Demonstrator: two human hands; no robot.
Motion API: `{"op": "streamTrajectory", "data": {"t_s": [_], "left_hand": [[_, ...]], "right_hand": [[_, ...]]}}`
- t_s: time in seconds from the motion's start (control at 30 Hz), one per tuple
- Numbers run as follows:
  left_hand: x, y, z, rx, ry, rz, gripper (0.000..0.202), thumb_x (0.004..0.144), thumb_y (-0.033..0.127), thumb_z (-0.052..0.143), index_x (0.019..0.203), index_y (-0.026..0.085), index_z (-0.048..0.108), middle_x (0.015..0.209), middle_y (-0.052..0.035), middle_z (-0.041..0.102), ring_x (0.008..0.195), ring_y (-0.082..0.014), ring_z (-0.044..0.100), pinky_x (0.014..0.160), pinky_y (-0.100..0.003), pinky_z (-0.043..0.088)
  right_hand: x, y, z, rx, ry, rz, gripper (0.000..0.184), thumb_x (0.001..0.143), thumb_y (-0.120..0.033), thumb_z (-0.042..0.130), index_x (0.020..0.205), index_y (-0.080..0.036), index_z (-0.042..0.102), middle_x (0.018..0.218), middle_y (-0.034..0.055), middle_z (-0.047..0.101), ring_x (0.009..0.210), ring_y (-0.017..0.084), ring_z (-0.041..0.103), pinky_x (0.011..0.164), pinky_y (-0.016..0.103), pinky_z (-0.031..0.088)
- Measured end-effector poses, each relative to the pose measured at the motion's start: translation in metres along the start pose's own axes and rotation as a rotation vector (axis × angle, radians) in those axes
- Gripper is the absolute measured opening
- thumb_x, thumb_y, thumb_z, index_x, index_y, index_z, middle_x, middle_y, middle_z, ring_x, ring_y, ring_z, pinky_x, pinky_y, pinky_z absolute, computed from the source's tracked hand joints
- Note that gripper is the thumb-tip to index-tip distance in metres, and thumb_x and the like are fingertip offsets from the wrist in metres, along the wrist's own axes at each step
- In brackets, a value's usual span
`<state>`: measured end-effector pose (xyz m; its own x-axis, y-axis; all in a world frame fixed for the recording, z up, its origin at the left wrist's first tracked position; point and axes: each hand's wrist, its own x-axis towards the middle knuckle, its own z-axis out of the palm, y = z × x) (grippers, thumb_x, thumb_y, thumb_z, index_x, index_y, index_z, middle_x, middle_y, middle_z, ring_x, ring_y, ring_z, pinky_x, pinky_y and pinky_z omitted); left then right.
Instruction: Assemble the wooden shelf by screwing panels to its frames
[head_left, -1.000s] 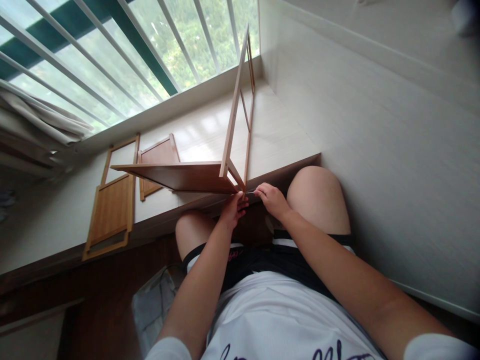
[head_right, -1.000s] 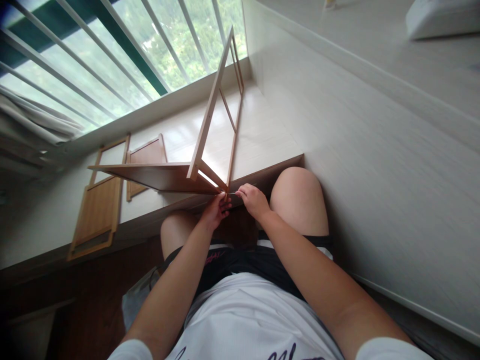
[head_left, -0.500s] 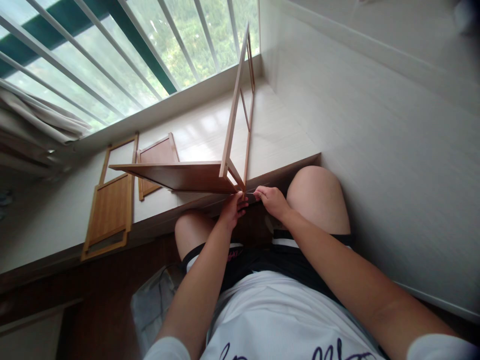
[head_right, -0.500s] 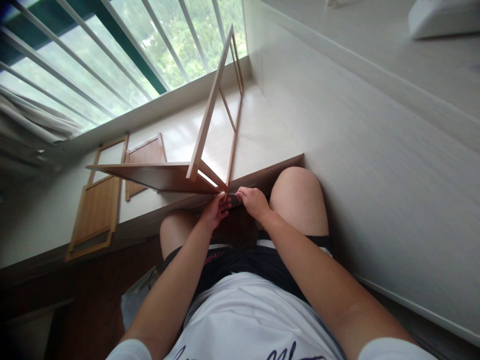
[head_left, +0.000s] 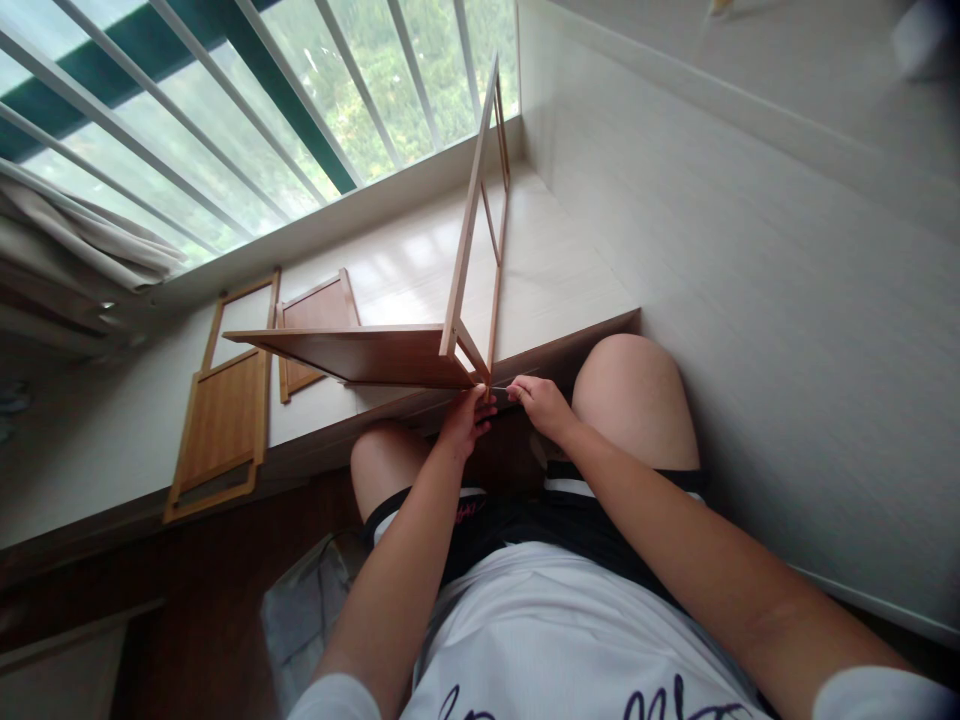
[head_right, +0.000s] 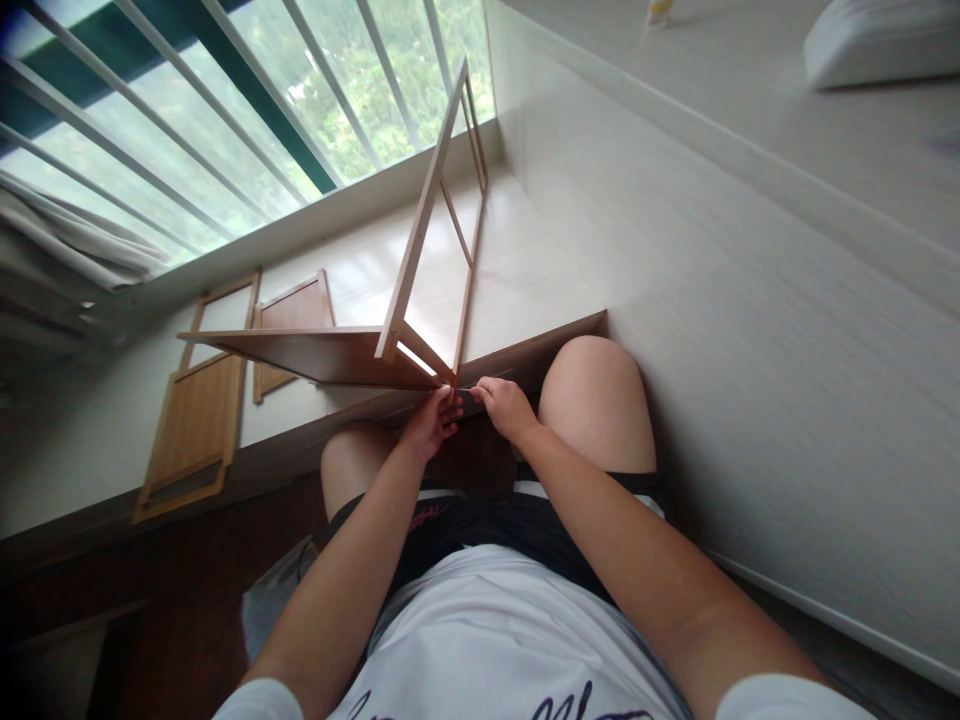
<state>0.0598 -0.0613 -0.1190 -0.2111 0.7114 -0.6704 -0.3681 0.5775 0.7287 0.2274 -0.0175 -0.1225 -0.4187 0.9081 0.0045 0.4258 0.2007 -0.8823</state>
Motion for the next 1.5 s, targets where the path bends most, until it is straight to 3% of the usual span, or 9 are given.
{"op": "streamTrajectory", "data": {"t_s": [0.27,0.43,0.83,0.93,1.07,1.2,1.33,1.4,1.5], "left_hand": [[0.0,-0.001,0.0,0.024,0.015,0.007,0.038,0.07,0.051,0.069,0.093,0.021,0.065,0.093,-0.0048,0.071,0.067,-0.0126,0.064,0.051,-0.02,0.039],[-0.001,0.0,0.001,0.036,0.0,0.001,0.037,0.072,0.051,0.066,0.092,0.02,0.067,0.094,-0.0053,0.071,0.068,-0.0123,0.064,0.051,-0.02,0.039],[0.001,0.001,0.0,0.001,-0.014,-0.016,0.034,0.07,0.048,0.07,0.09,0.021,0.067,0.094,-0.0045,0.07,0.066,-0.0115,0.063,0.05,-0.02,0.038],[0.001,0.001,0.0,-0.004,-0.011,-0.014,0.034,0.07,0.048,0.07,0.089,0.021,0.067,0.093,-0.0039,0.07,0.066,-0.011,0.063,0.05,-0.02,0.038],[0.001,0.001,0.0,0.002,-0.004,-0.016,0.034,0.07,0.049,0.07,0.088,0.02,0.067,0.09,-0.0035,0.07,0.065,-0.0109,0.063,0.05,-0.021,0.038],[0.001,0.001,0.0,0.01,-0.01,-0.014,0.036,0.07,0.05,0.07,0.089,0.02,0.067,0.089,-0.0035,0.07,0.066,-0.0111,0.063,0.05,-0.021,0.038],[0.002,0.0,-0.001,0.019,-0.013,-0.009,0.036,0.07,0.051,0.068,0.089,0.02,0.067,0.091,-0.0044,0.07,0.067,-0.0118,0.063,0.05,-0.02,0.039],[0.002,-0.001,-0.001,0.02,-0.014,-0.006,0.036,0.07,0.051,0.068,0.089,0.021,0.067,0.092,-0.0044,0.07,0.068,-0.012,0.063,0.051,-0.021,0.039],[0.003,-0.002,-0.001,0.017,-0.011,0.005,0.037,0.069,0.052,0.069,0.09,0.021,0.068,0.094,-0.0041,0.07,0.068,-0.0117,0.064,0.051,-0.021,0.039]], "right_hand": [[-0.003,-0.005,-0.001,-0.022,-0.049,-0.032,0.024,0.094,-0.031,0.046,0.081,-0.019,0.061,0.075,0.002,0.065,0.069,0.014,0.055,0.066,0.024,0.037],[-0.001,0.0,-0.002,-0.126,-0.056,-0.115,0.019,0.092,-0.023,0.05,0.089,-0.02,0.069,0.09,0.0054,0.07,0.084,0.017,0.06,0.078,0.027,0.04],[-0.001,-0.005,-0.009,-0.372,-0.007,-0.16,0.03,0.092,-0.017,0.045,0.098,-0.022,0.074,0.094,0.0094,0.072,0.088,0.023,0.056,0.078,0.033,0.042],[-0.001,-0.003,-0.007,-0.283,-0.011,-0.09,0.025,0.091,-0.024,0.051,0.096,-0.022,0.075,0.091,0.0087,0.073,0.083,0.022,0.06,0.076,0.032,0.043],[0.001,0.003,-0.003,0.054,-0.037,0.021,0.019,0.088,-0.028,0.057,0.086,-0.022,0.075,0.086,0.0037,0.074,0.075,0.017,0.063,0.07,0.028,0.046],[0.005,0.008,0.003,0.342,-0.069,0.236,0.024,0.085,-0.038,0.06,0.08,-0.017,0.072,0.078,0.0055,0.072,0.057,0.013,0.058,0.051,0.024,0.043],[0.005,0.007,0.005,0.584,-0.11,0.449,0.03,0.083,-0.044,0.063,0.08,-0.015,0.067,0.08,0.0099,0.072,0.054,0.011,0.055,0.044,0.021,0.039],[0.003,0.005,0.003,0.675,-0.161,0.6,0.038,0.082,-0.052,0.062,0.079,-0.015,0.064,0.076,0.0096,0.07,0.053,0.01,0.054,0.043,0.02,0.037],[0.002,0.002,0.0,0.878,-0.348,0.776,0.047,0.084,-0.062,0.053,0.07,-0.018,0.052,0.059,0.002,0.059,0.047,0.01,0.048,0.041,0.02,0.033]]}}
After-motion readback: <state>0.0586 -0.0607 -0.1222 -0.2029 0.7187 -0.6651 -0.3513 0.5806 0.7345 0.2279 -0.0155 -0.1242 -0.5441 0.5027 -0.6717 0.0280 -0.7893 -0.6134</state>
